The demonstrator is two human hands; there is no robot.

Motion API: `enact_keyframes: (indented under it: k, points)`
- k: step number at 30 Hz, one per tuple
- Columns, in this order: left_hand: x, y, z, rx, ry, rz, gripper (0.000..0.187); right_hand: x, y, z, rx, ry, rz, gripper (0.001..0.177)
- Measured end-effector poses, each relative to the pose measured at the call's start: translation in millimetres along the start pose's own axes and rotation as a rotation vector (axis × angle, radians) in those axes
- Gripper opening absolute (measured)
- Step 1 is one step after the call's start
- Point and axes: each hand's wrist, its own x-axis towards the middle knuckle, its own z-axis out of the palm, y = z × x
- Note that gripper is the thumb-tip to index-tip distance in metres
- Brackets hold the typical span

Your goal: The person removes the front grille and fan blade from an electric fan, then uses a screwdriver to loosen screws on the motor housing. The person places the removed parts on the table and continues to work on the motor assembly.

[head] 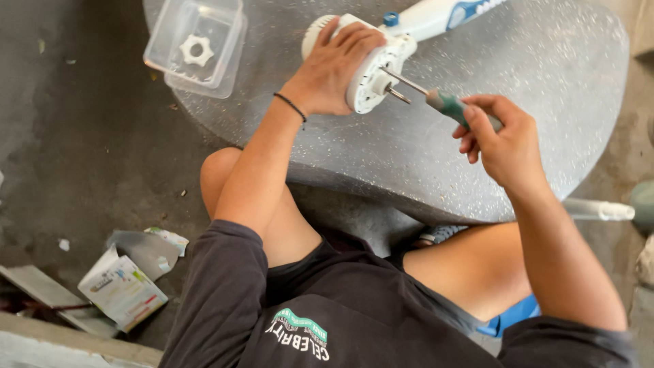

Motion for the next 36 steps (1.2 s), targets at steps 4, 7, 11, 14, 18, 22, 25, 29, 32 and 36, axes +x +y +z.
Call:
enact_keyframes:
  k: [4,7,11,14,18,22,25,29,32,36]
  points:
    - [-0.3,0.6,0.7,0.026,0.003,0.009,0.112,-16.0,10.5,10.8,-0.335,0.149,-0.354,0.025]
    - [-1.1,3.1,0.4,0.043,0.006,0.003,0.111,-22.9,23.0,22.2,-0.376,0.217,-0.566,0.026]
    - [-0.8,3.7,-2.3,0.037,-0.006,0.002,0.11,-27.3,33.5,32.9,-0.705,0.337,-0.843,0.037]
    - [-1.0,2.9,-1.0,0.037,0.003,0.01,0.108,-26.7,33.9,28.7,-0.946,0.354,-0.994,0.045]
    - [-1.8,3.0,-0.6,0.052,0.026,0.037,0.107,-22.5,26.5,19.9,-1.117,0.325,-1.133,0.038]
    - [0.4,4.8,-5.0,0.036,-0.007,0.008,0.107,-18.8,18.3,15.4,-1.127,0.309,-1.125,0.039]
    - [0.4,7.6,-8.7,0.008,-0.025,-0.014,0.105,-18.9,18.1,13.1,-0.986,0.252,-1.077,0.043]
    - [0.7,9.3,-14.2,0.006,-0.015,0.0,0.103,-18.6,26.4,20.1,-0.751,0.276,-0.994,0.041]
    - [1.3,9.5,-16.4,0.013,-0.015,0.011,0.101,-21.8,34.0,31.2,-0.135,0.314,-0.737,0.039]
    - [0.0,11.5,-15.4,0.03,-0.014,0.022,0.099,-21.9,35.8,38.4,0.132,0.239,-0.608,0.029]
